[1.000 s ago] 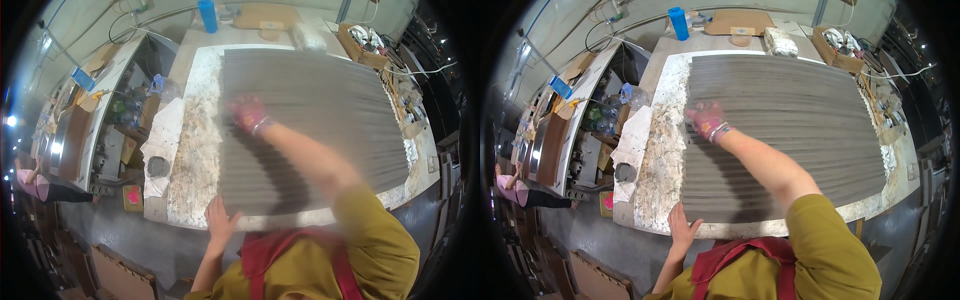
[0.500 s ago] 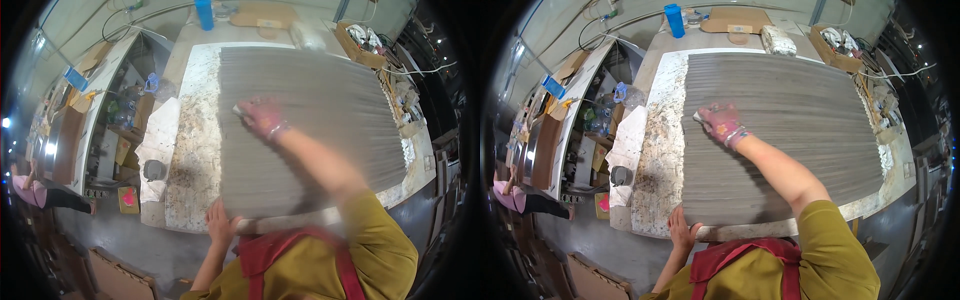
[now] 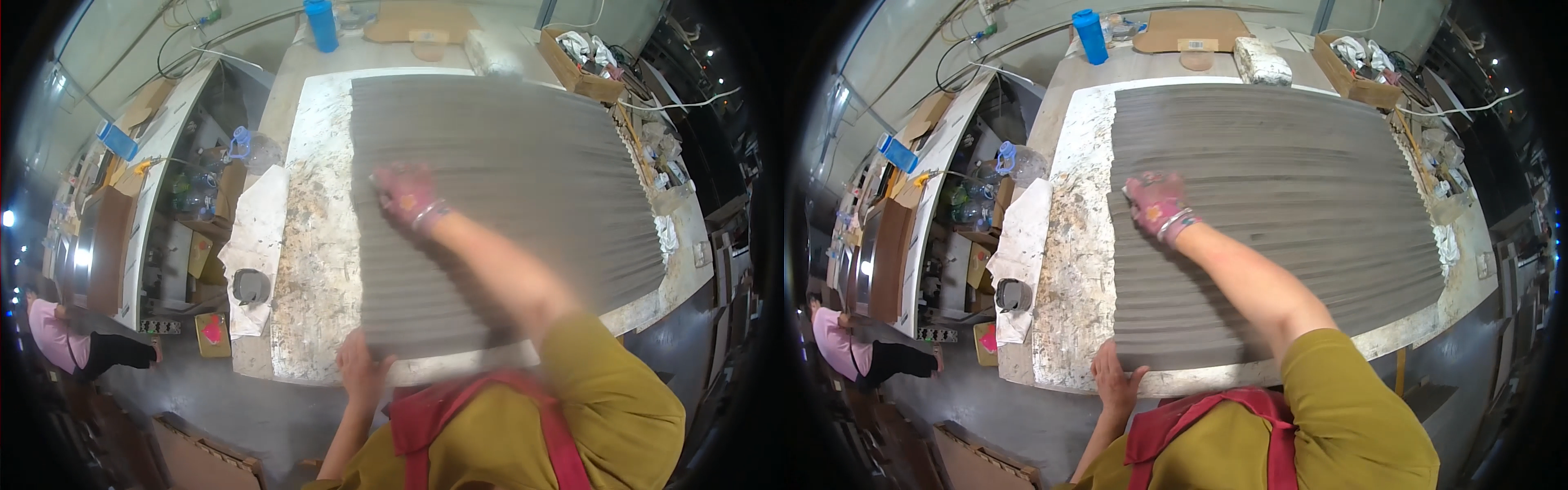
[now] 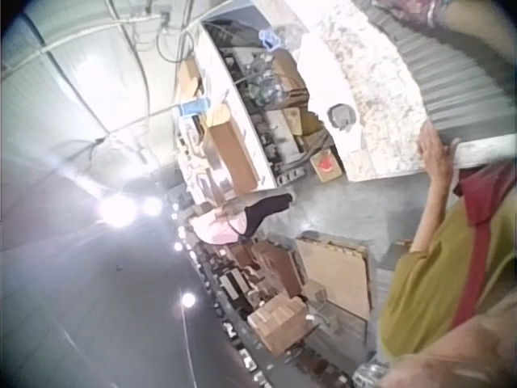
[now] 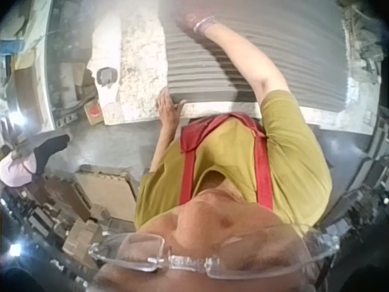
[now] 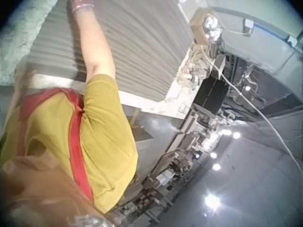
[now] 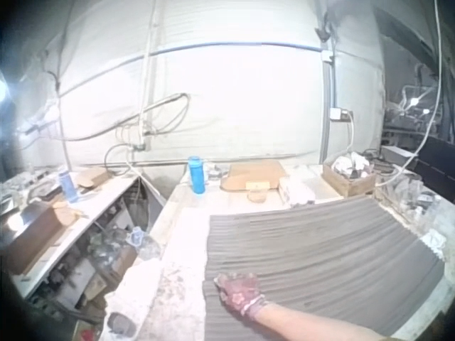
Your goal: The person cleans a textured wood panel by hand using a white cloth, wiping the surface and edges repeatedly.
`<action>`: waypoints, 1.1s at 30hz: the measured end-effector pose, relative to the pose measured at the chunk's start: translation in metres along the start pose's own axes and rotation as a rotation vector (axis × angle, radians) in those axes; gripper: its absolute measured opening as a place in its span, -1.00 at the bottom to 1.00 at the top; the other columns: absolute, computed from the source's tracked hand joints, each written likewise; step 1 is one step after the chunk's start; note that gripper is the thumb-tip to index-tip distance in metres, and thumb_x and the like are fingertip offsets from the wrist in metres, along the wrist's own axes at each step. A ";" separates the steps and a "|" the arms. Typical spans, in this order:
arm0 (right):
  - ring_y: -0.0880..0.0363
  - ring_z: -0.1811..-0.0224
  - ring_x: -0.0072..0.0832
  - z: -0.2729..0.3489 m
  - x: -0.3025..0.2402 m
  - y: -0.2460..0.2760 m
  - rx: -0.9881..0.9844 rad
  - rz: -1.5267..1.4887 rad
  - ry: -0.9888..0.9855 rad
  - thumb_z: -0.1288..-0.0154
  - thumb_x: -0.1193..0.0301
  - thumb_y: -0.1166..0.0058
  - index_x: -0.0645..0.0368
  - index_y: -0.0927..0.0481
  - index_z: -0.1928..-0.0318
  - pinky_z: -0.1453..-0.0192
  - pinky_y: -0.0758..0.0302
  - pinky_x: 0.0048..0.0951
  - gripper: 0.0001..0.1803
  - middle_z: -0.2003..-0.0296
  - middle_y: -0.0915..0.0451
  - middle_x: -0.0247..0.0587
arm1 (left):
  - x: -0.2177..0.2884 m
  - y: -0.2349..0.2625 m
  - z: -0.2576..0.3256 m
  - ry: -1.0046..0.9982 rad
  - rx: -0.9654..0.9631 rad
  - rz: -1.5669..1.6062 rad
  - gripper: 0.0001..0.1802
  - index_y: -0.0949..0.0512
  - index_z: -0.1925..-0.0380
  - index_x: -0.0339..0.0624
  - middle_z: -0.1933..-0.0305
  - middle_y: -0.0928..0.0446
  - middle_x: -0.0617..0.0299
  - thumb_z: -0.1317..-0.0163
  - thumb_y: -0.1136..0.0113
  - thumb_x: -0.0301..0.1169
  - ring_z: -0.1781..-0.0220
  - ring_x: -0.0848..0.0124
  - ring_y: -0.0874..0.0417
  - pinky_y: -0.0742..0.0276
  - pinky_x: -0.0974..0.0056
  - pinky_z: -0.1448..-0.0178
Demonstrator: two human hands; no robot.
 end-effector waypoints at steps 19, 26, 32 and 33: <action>-0.61 0.09 -0.09 0.102 0.191 0.083 0.066 0.334 -0.375 -0.21 0.18 -0.03 -0.03 -0.58 0.17 0.10 -0.49 -0.04 -0.76 0.21 -0.65 -0.08 | -0.012 -0.013 0.007 0.018 0.016 0.002 -0.08 -0.21 -0.24 -0.45 -0.26 -0.29 -0.22 -0.10 -0.25 0.06 -0.29 -0.14 -0.25 -0.05 -0.10 -0.35; -0.55 -0.02 -0.14 0.182 0.321 0.139 0.151 0.261 -0.633 -0.19 0.13 -0.08 -0.10 -0.52 -0.05 -0.09 -0.39 -0.03 -0.59 0.06 -0.62 -0.17 | -0.009 -0.017 0.004 -0.002 -0.001 -0.007 -0.08 -0.20 -0.25 -0.45 -0.26 -0.29 -0.22 -0.12 -0.20 0.08 -0.29 -0.14 -0.25 -0.05 -0.09 -0.36; -0.54 0.05 -0.17 0.142 0.123 0.096 0.046 0.184 -0.203 -0.10 0.19 -0.08 -0.12 -0.52 0.03 -0.08 -0.32 -0.01 -0.63 0.18 -0.60 -0.21 | -0.014 -0.018 0.007 0.022 0.005 -0.029 -0.08 -0.20 -0.27 -0.42 -0.26 -0.30 -0.21 -0.12 -0.16 0.11 -0.30 -0.15 -0.27 -0.05 -0.10 -0.35; -0.53 0.04 -0.17 0.151 0.138 0.100 0.028 0.132 -0.263 -0.11 0.19 -0.08 -0.12 -0.53 0.04 -0.10 -0.31 0.00 -0.64 0.17 -0.60 -0.21 | -0.015 -0.018 0.007 0.028 0.004 -0.037 -0.07 -0.20 -0.27 -0.41 -0.26 -0.30 -0.21 -0.11 -0.18 0.10 -0.29 -0.14 -0.27 -0.05 -0.10 -0.35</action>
Point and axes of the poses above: each hand's wrist, its own z-axis away from the middle knuckle, its own y-axis out of the back of the hand, x = y × z, the point moved 10 cm from there along -z, towards the middle knuckle
